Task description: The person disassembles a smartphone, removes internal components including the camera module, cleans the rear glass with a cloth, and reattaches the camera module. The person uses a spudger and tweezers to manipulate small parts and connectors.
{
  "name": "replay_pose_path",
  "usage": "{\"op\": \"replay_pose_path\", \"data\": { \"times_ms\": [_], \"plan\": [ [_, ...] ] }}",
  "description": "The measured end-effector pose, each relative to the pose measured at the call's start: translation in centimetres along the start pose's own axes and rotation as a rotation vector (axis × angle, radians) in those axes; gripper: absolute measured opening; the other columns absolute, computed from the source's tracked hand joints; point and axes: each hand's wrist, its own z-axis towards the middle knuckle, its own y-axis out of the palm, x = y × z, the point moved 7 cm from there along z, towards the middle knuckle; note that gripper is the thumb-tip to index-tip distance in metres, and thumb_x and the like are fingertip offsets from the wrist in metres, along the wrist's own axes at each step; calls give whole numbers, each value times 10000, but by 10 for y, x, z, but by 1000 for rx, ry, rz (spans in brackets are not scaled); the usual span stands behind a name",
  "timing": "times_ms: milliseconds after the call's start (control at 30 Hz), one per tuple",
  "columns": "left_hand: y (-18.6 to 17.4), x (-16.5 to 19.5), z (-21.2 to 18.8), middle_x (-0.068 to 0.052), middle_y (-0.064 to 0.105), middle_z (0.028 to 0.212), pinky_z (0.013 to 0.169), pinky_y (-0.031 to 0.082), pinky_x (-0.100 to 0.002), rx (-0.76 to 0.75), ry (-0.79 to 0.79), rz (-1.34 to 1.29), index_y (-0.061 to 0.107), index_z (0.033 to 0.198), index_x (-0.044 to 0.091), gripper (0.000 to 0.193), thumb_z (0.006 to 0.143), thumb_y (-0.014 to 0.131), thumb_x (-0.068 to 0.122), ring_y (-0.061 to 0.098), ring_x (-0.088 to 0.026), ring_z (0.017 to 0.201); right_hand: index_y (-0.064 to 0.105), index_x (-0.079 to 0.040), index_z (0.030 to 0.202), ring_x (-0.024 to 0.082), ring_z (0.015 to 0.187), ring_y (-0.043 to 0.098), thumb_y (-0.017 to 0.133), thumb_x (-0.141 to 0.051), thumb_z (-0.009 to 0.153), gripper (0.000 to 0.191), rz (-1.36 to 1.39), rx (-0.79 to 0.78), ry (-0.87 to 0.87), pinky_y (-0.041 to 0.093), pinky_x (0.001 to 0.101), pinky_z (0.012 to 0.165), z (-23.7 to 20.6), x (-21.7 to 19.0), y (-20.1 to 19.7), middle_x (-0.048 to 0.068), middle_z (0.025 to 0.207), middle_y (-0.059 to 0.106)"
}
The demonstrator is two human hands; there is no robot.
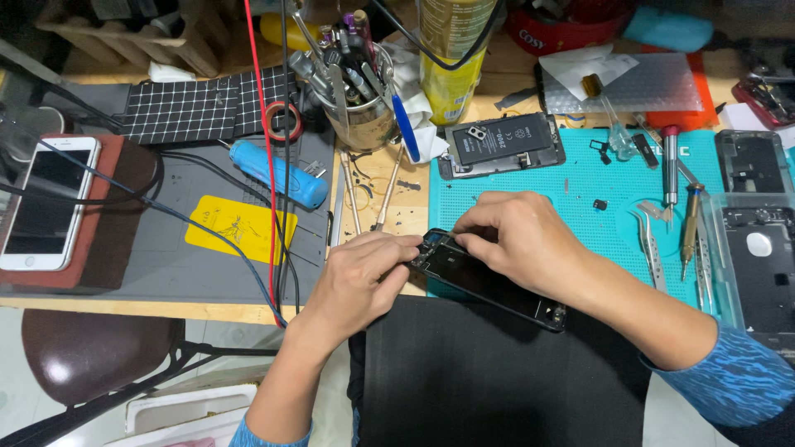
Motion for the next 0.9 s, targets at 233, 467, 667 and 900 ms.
{"op": "replay_pose_path", "data": {
  "times_ms": [233, 467, 667, 900],
  "plan": [
    [0, 0, 0, -101, 771, 1047, 809, 592, -367, 1, -4, 9, 676, 918, -5, 69, 850, 688, 2, 740, -283, 918, 799, -46, 922, 300, 719, 695, 769, -117, 788, 154, 15, 16, 1, 543, 400, 656, -1, -1, 0, 120, 819, 702],
    [3, 1, -1, -106, 769, 1071, 825, 589, -374, 13, 2, 9, 681, 915, 1, 86, 832, 705, -4, 738, -294, 942, 796, -47, 954, 306, 715, 698, 755, -107, 815, 156, 5, 34, -48, 551, 403, 664, -1, -4, 0, 121, 835, 704],
    [5, 1, 0, -105, 767, 1070, 826, 588, -375, 9, 11, 7, 680, 910, 2, 91, 824, 708, -7, 737, -296, 944, 754, -8, 921, 301, 694, 711, 772, -133, 796, 177, 19, 48, 3, 560, 404, 634, 1, 0, 0, 140, 832, 693],
    [5, 2, 0, -102, 772, 1068, 822, 585, -376, 15, 6, 16, 676, 904, -1, 90, 820, 707, -15, 737, -290, 939, 762, -17, 932, 306, 729, 723, 763, -138, 829, 158, -31, 48, -34, 568, 393, 669, 0, 0, 0, 139, 890, 737]
  ]
}}
